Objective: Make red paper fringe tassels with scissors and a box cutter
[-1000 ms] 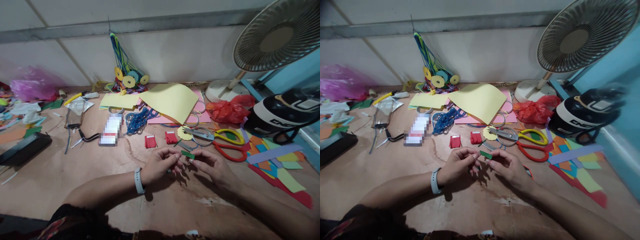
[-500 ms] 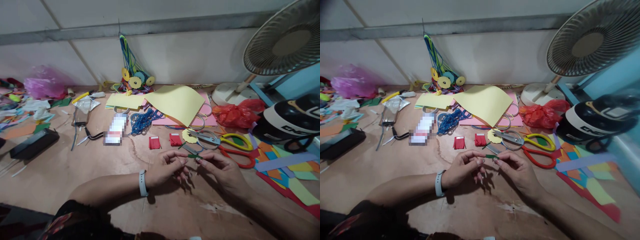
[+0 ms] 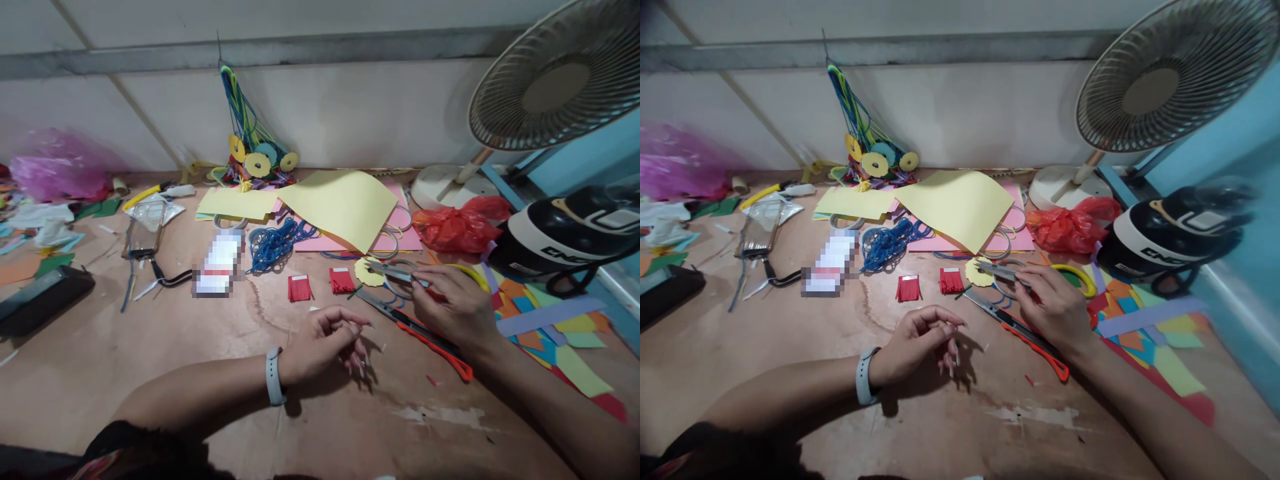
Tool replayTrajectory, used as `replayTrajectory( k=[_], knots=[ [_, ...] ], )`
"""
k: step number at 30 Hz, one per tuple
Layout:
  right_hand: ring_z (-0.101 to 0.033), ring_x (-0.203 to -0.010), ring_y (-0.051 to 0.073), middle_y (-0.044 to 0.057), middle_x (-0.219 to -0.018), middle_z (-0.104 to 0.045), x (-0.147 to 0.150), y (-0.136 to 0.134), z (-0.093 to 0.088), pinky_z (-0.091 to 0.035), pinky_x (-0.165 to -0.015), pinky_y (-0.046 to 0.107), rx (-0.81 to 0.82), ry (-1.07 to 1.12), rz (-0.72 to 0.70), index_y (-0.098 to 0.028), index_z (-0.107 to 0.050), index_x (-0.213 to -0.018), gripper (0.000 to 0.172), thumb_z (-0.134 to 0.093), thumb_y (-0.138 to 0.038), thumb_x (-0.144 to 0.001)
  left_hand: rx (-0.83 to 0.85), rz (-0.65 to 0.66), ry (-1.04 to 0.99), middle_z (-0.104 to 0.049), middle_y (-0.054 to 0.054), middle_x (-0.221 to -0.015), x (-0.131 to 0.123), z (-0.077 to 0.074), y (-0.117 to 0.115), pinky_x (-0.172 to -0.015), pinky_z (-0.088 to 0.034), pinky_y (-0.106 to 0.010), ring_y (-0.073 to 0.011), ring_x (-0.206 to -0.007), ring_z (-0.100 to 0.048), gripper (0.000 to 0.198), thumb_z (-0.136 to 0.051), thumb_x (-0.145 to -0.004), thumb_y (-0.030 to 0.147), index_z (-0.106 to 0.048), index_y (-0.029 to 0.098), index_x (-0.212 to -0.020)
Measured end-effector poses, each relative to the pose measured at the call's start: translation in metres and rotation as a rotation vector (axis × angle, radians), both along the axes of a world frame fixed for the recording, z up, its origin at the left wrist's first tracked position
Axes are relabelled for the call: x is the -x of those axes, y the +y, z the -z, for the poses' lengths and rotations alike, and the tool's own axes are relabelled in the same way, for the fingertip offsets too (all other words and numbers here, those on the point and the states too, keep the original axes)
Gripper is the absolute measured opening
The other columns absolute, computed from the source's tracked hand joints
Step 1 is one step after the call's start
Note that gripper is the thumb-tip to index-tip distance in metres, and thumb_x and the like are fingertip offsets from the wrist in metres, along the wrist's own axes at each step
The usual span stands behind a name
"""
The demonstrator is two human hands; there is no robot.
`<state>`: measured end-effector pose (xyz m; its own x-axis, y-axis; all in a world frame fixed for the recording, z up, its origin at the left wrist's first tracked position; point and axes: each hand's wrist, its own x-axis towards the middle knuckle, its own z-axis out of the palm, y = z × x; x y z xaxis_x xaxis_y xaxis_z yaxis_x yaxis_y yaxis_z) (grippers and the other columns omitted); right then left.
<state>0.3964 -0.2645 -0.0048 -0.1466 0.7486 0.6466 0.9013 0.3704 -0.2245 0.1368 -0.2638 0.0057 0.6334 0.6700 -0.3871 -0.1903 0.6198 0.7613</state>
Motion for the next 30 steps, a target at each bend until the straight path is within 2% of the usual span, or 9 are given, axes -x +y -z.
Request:
replayTrajectory(
  k=[6,9,19,25,30],
  knots=[
    [-0.068,-0.085,0.023,0.010,-0.096,-0.073,-0.005,0.004,0.006,-0.052,-0.077,0.035,-0.046,-0.261,0.027,-0.016,-0.070,-0.096,0.013,-0.059,-0.019,-0.090,0.027,0.028,-0.007,-0.066,-0.002,-0.061,-0.001,-0.003,-0.001,-0.049,-0.046,-0.019,-0.0087,-0.049,-0.059,0.048,-0.081,-0.073,0.051,-0.065,0.012,-0.095],
    [-0.067,-0.085,0.024,0.011,-0.095,-0.073,-0.005,0.003,0.007,-0.051,-0.077,0.035,-0.033,-0.306,0.014,-0.016,-0.069,-0.096,0.013,-0.059,-0.019,-0.089,0.028,0.030,-0.006,-0.066,-0.001,-0.061,-0.001,-0.002,-0.001,-0.051,-0.047,-0.020,-0.0085,-0.051,-0.060,0.046,-0.080,-0.074,0.050,-0.065,0.012,-0.095],
    [-0.067,-0.087,0.023,0.009,-0.096,-0.073,-0.004,0.005,0.013,-0.050,-0.080,0.034,-0.023,-0.259,-0.033,-0.017,-0.068,-0.092,0.011,-0.060,-0.015,-0.084,0.029,0.063,-0.020,-0.066,-0.001,-0.062,0.000,0.000,0.000,-0.053,-0.049,-0.018,-0.0078,-0.052,-0.061,0.048,-0.080,-0.073,0.052,-0.064,0.012,-0.094],
    [-0.066,-0.091,0.024,0.010,-0.102,-0.073,-0.002,0.007,0.011,-0.051,-0.082,0.036,-0.019,-0.256,-0.050,-0.015,-0.068,-0.102,0.021,-0.059,-0.015,-0.083,0.012,0.059,-0.017,-0.067,-0.002,-0.063,0.000,0.000,0.000,-0.053,-0.049,-0.020,-0.0085,-0.050,-0.061,0.047,-0.079,-0.074,0.052,-0.065,0.012,-0.096],
    [-0.064,-0.089,0.024,0.010,-0.103,-0.072,-0.003,0.008,0.010,-0.049,-0.080,0.036,-0.014,-0.269,-0.052,-0.014,-0.068,-0.103,0.023,-0.061,-0.014,-0.081,0.018,0.056,-0.012,-0.068,-0.002,-0.062,0.000,0.000,-0.001,-0.054,-0.050,-0.020,-0.0088,-0.052,-0.062,0.046,-0.079,-0.075,0.050,-0.066,0.012,-0.097]
  ],
)
